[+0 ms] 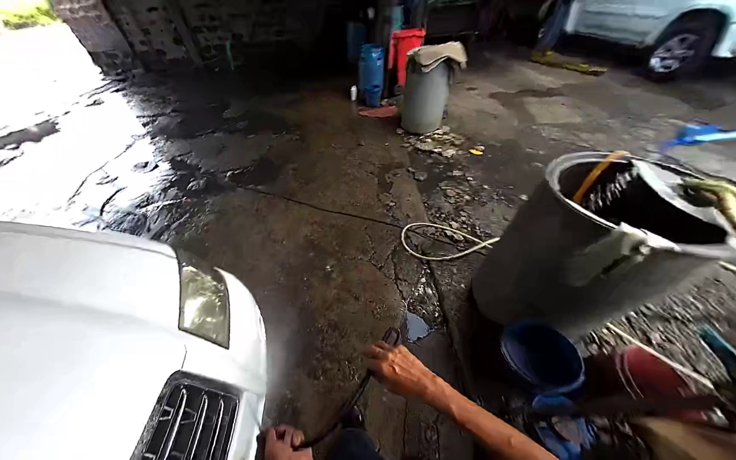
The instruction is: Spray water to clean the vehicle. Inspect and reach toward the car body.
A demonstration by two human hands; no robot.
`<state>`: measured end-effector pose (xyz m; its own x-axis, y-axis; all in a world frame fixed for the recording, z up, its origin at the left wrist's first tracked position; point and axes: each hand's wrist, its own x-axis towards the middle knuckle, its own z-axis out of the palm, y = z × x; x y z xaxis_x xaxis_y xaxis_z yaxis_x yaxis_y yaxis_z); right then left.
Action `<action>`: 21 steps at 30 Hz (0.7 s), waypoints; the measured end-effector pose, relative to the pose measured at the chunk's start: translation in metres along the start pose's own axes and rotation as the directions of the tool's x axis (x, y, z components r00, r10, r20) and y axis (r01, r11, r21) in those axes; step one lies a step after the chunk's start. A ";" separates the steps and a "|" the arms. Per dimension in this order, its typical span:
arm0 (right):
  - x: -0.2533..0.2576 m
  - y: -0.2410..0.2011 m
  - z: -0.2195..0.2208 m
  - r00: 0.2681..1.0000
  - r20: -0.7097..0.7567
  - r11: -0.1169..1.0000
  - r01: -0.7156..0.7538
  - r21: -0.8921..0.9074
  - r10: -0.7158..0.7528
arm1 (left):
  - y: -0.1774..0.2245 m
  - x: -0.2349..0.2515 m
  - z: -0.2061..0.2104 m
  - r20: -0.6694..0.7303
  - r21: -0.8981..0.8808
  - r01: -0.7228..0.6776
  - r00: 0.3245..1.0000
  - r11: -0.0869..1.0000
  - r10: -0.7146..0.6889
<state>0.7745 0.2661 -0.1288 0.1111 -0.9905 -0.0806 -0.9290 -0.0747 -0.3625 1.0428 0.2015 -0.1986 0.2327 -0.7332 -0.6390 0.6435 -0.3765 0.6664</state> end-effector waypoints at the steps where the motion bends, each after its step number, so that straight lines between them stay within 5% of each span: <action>1: 0.023 0.015 -0.015 1.000 -0.002 1.000 0.014 0.005 -0.014 | 0.002 0.003 0.033 -0.048 -0.018 -0.022 0.999 1.000 0.021; 5: 0.114 0.070 -0.033 0.994 -0.021 0.994 0.109 0.019 -0.109 | 0.011 0.034 0.136 -0.242 -0.135 -0.103 0.968 0.986 0.068; 10: 0.196 0.128 -0.026 0.926 0.155 0.932 0.319 0.172 -0.345 | -0.018 0.063 0.242 -0.359 -0.218 -0.266 0.916 0.939 0.177; 17: 0.284 0.285 -0.065 0.627 0.313 0.692 0.700 0.177 -0.714 | -0.118 0.094 0.365 -0.604 -0.198 -0.411 0.766 0.890 0.219; 21: 0.299 0.306 -0.142 0.469 0.520 0.623 0.764 0.166 -0.714 | -0.163 0.094 0.414 -0.649 -0.087 -0.455 0.701 0.887 0.296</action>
<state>0.4732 -0.0696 -0.1324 0.8988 -0.3518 -0.2614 -0.4355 -0.7843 -0.4418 0.6580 -0.0405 -0.2076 0.8269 -0.2573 -0.5001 0.5279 0.0485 0.8479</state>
